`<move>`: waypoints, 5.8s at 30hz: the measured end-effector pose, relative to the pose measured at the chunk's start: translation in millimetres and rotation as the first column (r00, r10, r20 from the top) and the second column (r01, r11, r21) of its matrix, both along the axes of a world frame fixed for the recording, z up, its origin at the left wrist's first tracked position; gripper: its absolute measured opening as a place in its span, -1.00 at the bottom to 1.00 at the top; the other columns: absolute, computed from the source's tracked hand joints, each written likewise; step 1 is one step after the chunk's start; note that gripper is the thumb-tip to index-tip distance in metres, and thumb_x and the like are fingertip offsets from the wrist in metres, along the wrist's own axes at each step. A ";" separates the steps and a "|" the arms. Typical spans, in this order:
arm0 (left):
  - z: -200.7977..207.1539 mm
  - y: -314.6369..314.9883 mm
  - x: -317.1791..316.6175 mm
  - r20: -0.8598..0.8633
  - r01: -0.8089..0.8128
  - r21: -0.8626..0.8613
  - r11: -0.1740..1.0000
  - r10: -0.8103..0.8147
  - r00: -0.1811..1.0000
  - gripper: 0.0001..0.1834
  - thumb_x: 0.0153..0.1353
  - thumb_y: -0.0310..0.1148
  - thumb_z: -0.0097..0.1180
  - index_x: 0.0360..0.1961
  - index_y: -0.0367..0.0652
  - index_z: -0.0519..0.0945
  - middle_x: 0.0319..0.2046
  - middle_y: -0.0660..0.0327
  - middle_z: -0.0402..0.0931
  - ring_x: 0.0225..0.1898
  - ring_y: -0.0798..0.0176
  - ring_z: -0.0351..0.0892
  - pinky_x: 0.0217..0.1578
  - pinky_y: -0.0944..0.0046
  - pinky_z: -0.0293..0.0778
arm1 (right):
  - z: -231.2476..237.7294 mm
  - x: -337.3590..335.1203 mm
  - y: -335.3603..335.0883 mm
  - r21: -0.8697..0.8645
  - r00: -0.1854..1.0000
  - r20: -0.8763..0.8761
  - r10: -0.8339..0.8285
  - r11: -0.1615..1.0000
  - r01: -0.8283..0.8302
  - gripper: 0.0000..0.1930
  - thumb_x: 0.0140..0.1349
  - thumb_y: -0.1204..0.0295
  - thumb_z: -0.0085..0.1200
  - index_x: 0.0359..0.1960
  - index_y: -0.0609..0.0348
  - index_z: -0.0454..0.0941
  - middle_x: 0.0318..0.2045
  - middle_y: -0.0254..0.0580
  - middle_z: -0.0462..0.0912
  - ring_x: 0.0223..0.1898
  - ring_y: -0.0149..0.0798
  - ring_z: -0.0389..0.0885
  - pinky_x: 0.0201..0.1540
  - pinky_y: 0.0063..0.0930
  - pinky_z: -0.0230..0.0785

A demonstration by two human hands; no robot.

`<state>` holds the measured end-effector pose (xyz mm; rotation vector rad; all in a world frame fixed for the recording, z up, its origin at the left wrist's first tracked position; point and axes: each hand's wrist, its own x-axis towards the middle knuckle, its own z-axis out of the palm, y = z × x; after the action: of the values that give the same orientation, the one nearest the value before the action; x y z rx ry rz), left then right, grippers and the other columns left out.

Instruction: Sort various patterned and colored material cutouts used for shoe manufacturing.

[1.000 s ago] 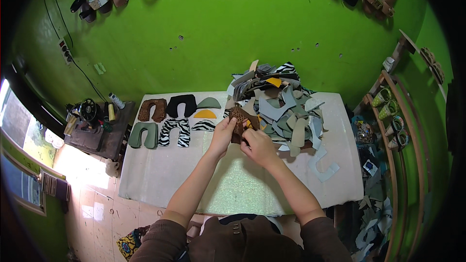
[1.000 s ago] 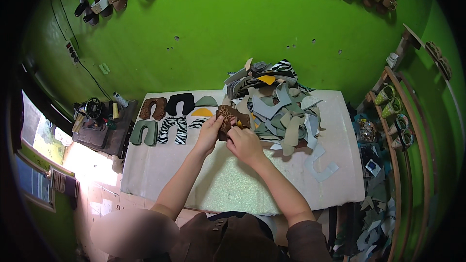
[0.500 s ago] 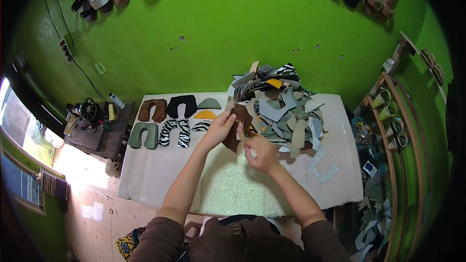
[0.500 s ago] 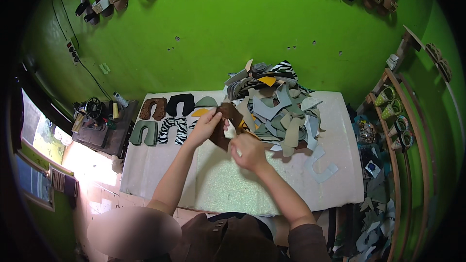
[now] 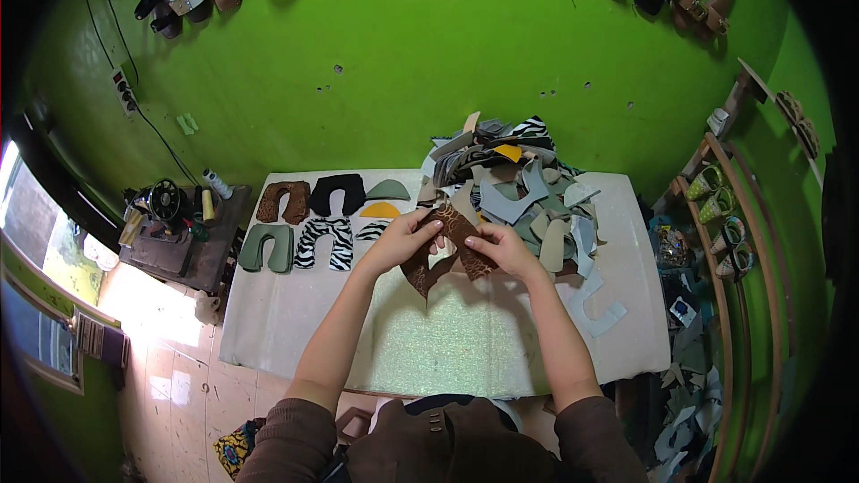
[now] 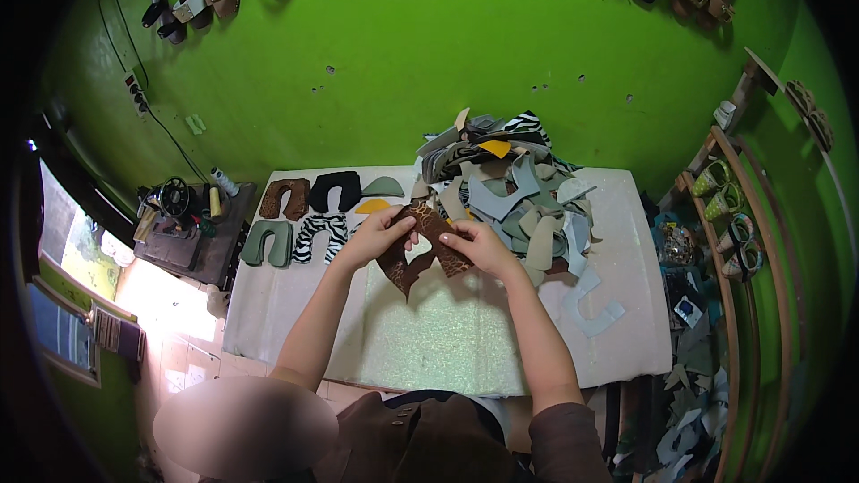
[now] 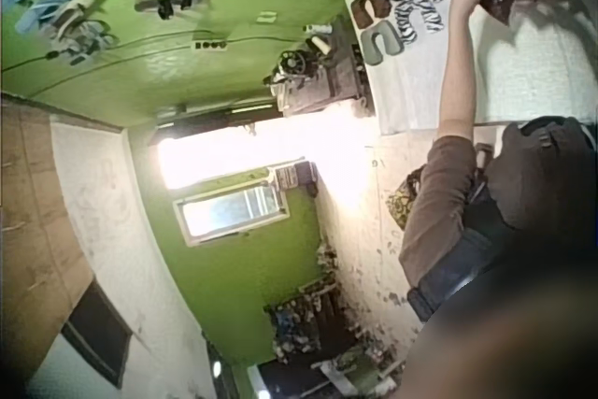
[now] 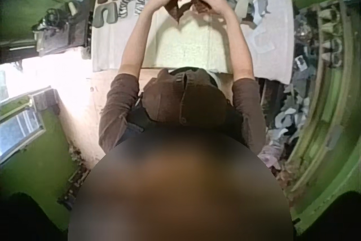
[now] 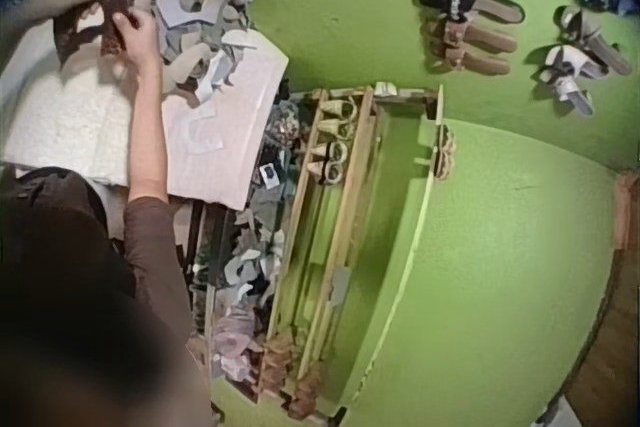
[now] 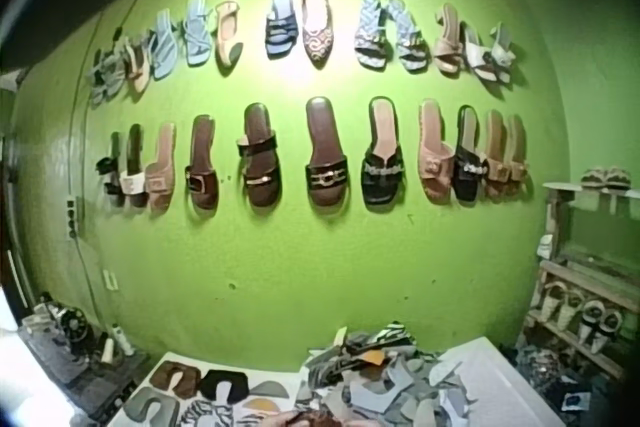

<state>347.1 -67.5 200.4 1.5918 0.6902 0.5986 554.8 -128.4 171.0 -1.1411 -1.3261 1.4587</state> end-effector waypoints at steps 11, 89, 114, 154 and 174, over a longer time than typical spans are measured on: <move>-13.0 2.0 -8.0 0.130 0.119 -0.323 0.939 -0.081 0.988 -0.82 0.21 -0.38 -0.08 -0.21 -0.23 0.40 -0.37 0.27 0.52 -0.44 0.47 0.46 -0.35 0.46 0.43 | 21.6 17.6 -3.9 0.443 0.919 0.320 -0.233 0.894 0.072 -0.68 0.11 0.34 0.07 -0.13 0.23 0.48 -0.22 -0.27 0.46 -0.19 -0.36 0.41 -0.13 -0.55 0.23; -88.7 -20.2 -101.8 -0.054 -0.437 -0.350 0.828 0.448 0.892 -0.71 0.27 -0.17 -0.16 -0.33 -0.19 0.44 -0.64 0.39 0.33 -0.71 0.53 0.20 -0.69 0.49 0.20 | -79.4 -107.9 18.3 -0.210 0.972 -0.058 -0.227 0.955 0.211 -0.83 0.20 0.39 -0.06 -0.32 0.24 0.47 -0.52 -0.41 0.47 -0.50 -0.59 0.34 -0.45 -0.70 0.19; -141.1 154.5 -375.5 -0.139 -0.618 -0.110 0.778 0.604 0.785 -0.72 0.19 -0.35 -0.01 -0.23 -0.42 0.44 -0.44 0.20 0.49 -0.41 0.44 0.41 -0.38 0.44 0.33 | -106.7 -353.0 200.3 -0.471 0.958 -0.183 -0.223 0.875 0.113 -0.84 0.11 0.47 0.02 -0.27 0.21 0.48 -0.42 -0.37 0.53 -0.38 -0.51 0.46 -0.34 -0.65 0.29; -197.2 281.5 -339.9 -0.583 0.061 0.783 0.619 0.697 0.417 -0.38 0.11 -0.15 -0.10 0.21 -0.05 0.13 0.25 0.10 -0.06 0.27 0.07 -0.10 0.20 -0.05 -0.17 | -173.8 -424.2 325.7 0.399 0.408 0.834 -0.371 0.917 0.019 -0.43 0.15 0.28 -0.18 0.18 0.28 0.07 0.22 0.03 0.06 0.27 0.05 -0.08 0.25 -0.09 -0.21; -147.9 49.8 -248.4 -0.577 0.058 0.737 0.673 0.583 0.571 -0.51 0.12 -0.21 -0.13 0.11 -0.10 0.31 0.22 0.08 0.04 0.25 0.08 -0.02 0.17 -0.09 -0.09 | -139.3 -328.8 75.0 0.496 0.512 0.690 -0.511 0.850 0.179 -0.62 0.02 0.50 -0.12 -0.04 0.15 0.40 0.10 0.05 0.27 0.19 0.09 0.10 0.19 0.06 -0.11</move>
<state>98.7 -17.7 52.5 2.5473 1.5725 0.3621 225.9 -53.4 31.7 -1.7842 -1.7155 0.2817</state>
